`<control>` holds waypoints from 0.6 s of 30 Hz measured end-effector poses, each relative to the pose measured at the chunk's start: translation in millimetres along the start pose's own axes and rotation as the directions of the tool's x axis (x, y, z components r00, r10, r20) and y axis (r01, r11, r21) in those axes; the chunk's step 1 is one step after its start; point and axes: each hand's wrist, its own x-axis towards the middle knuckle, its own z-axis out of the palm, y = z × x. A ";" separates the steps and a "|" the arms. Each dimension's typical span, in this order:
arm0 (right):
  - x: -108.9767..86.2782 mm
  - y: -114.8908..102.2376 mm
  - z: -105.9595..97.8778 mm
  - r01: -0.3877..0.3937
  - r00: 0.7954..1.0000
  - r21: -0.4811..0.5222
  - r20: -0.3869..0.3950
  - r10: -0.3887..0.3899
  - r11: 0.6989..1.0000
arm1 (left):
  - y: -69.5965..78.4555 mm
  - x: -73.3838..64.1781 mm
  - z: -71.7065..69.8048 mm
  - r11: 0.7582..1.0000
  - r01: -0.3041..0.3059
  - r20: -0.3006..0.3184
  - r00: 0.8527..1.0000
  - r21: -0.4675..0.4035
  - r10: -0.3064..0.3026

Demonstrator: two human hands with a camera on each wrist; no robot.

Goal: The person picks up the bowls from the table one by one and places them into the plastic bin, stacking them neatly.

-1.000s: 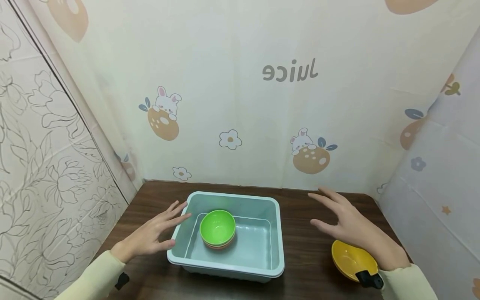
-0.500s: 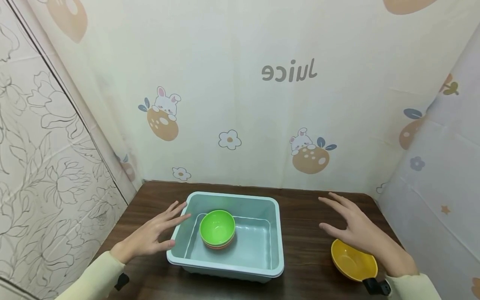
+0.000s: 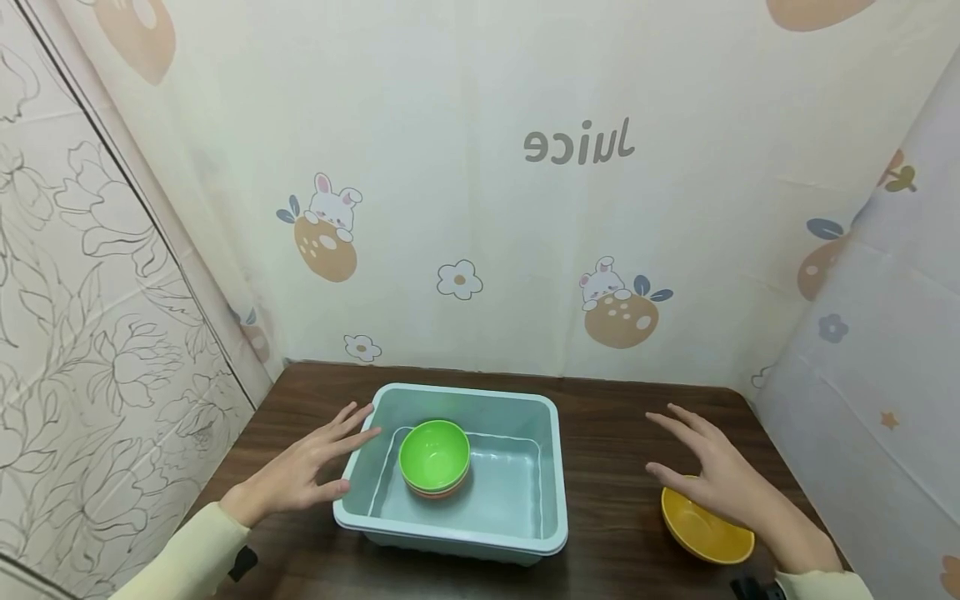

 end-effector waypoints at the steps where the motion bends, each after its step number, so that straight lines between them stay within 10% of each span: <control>1: -0.9 1.9 0.9 0.001 1.000 0.001 -0.002 -0.001 1.000 | -0.1 0.1 0.1 1.000 -0.001 -0.001 1.000 0.001 0.001; 18: -19.1 27.6 20.8 -0.015 1.000 0.085 -0.023 0.017 0.996 | -1.5 0.1 0.9 1.000 -0.016 -0.010 1.000 -0.011 0.016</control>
